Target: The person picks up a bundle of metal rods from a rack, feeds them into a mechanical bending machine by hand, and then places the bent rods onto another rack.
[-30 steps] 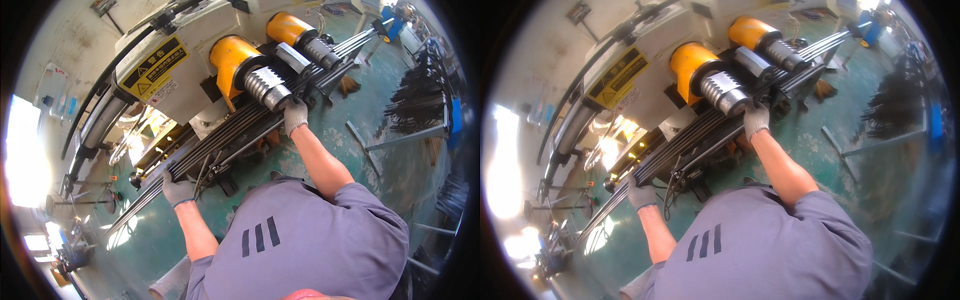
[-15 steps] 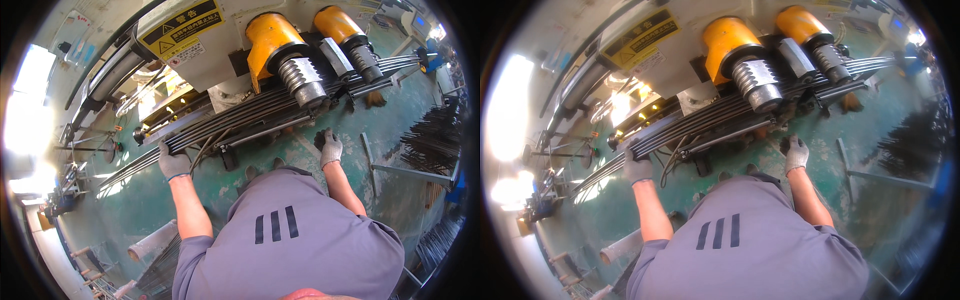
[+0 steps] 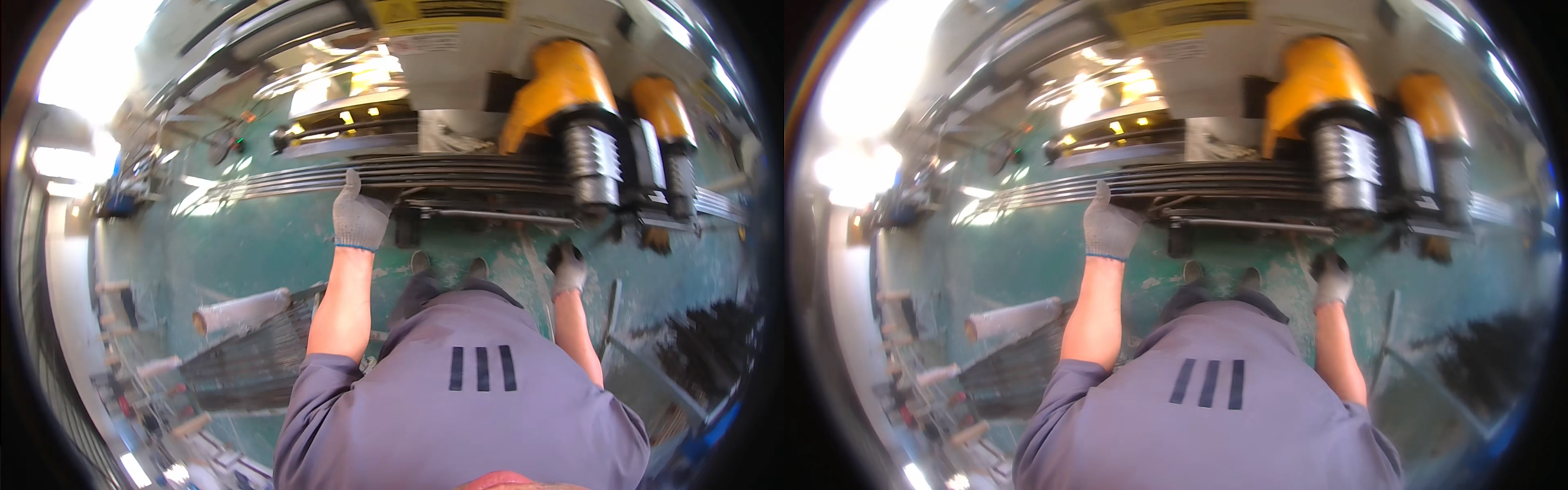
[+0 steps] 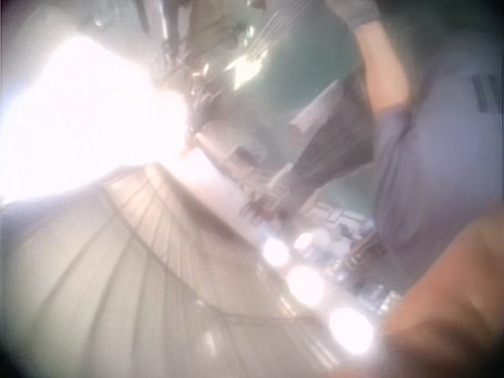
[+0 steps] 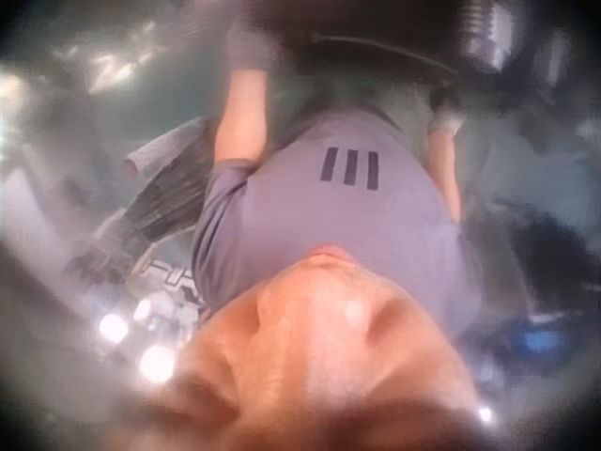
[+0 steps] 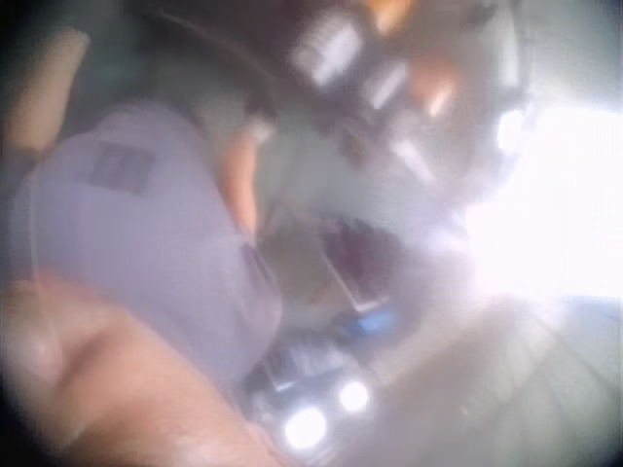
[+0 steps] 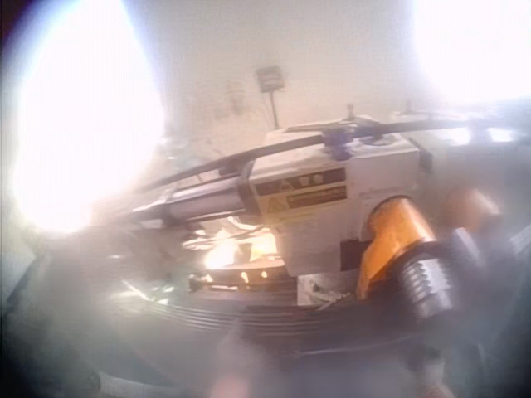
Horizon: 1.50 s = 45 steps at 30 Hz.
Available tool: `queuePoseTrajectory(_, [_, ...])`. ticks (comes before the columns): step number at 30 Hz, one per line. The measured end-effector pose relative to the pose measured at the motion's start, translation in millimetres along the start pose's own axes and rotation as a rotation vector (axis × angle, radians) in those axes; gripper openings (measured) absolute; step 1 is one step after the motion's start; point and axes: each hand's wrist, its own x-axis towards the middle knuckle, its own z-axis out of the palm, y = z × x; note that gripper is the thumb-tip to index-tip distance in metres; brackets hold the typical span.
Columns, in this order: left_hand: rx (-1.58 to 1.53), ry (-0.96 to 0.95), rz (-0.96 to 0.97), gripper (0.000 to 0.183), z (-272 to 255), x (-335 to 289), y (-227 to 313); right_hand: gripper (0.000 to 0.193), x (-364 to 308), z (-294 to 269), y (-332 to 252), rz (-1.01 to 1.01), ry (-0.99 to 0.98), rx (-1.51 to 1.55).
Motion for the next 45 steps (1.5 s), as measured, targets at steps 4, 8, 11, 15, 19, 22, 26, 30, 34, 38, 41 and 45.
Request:
queuePoseTrajectory(4, [-0.050,0.266,0.188,0.052,-49.7,1.2,100.0,0.017,0.6,-32.3,25.8,0.109,0.111,-0.089])
queuePoseTrajectory(8, [-0.094,0.296,0.352,0.051,-108.1,6.5,207.6,0.023,-2.4,-52.1,69.1,0.169,0.275,-0.142])
queuePoseTrajectory(11, [-0.043,0.408,0.477,0.041,-150.4,9.8,297.9,0.028,-24.4,-58.7,104.1,0.095,0.302,-0.189])
queuePoseTrajectory(15, [-0.062,0.521,0.591,0.042,-202.4,18.2,411.5,0.025,-74.4,-54.5,134.2,0.272,0.393,-0.294])
queuePoseTrajectory(19, [0.127,0.662,0.611,0.055,-243.1,29.8,483.4,0.028,-126.7,-52.8,150.8,0.368,0.407,-0.229])
queuePoseTrajectory(22, [0.246,0.626,0.609,0.056,-259.4,36.1,489.9,0.034,-145.7,-54.2,156.1,0.355,0.422,-0.288])
queuePoseTrajectory(26, [0.320,0.379,0.489,0.060,-270.1,27.0,456.7,0.032,-146.6,-50.5,156.5,0.291,0.447,-0.450])
queuePoseTrajectory(30, [0.265,0.344,0.445,0.063,-266.8,15.1,445.5,0.028,-141.0,-27.9,153.8,0.217,0.366,-0.397])
queuePoseTrajectory(34, [0.238,0.405,0.449,0.064,-250.6,17.9,458.2,0.023,-137.6,7.8,154.1,0.160,0.264,-0.357])
queuePoseTrajectory(38, [0.336,0.324,0.342,0.051,-232.8,18.2,444.5,0.019,-135.6,32.9,155.8,0.136,0.204,-0.322])
queuePoseTrajectory(41, [0.487,0.285,0.320,0.046,-222.5,7.6,428.6,0.019,-138.2,37.3,156.6,0.136,0.197,-0.373])
queuePoseTrajectory(45, [0.443,0.258,0.246,0.047,-214.1,-4.1,428.7,0.020,-144.3,34.3,158.4,0.135,0.206,-0.435])
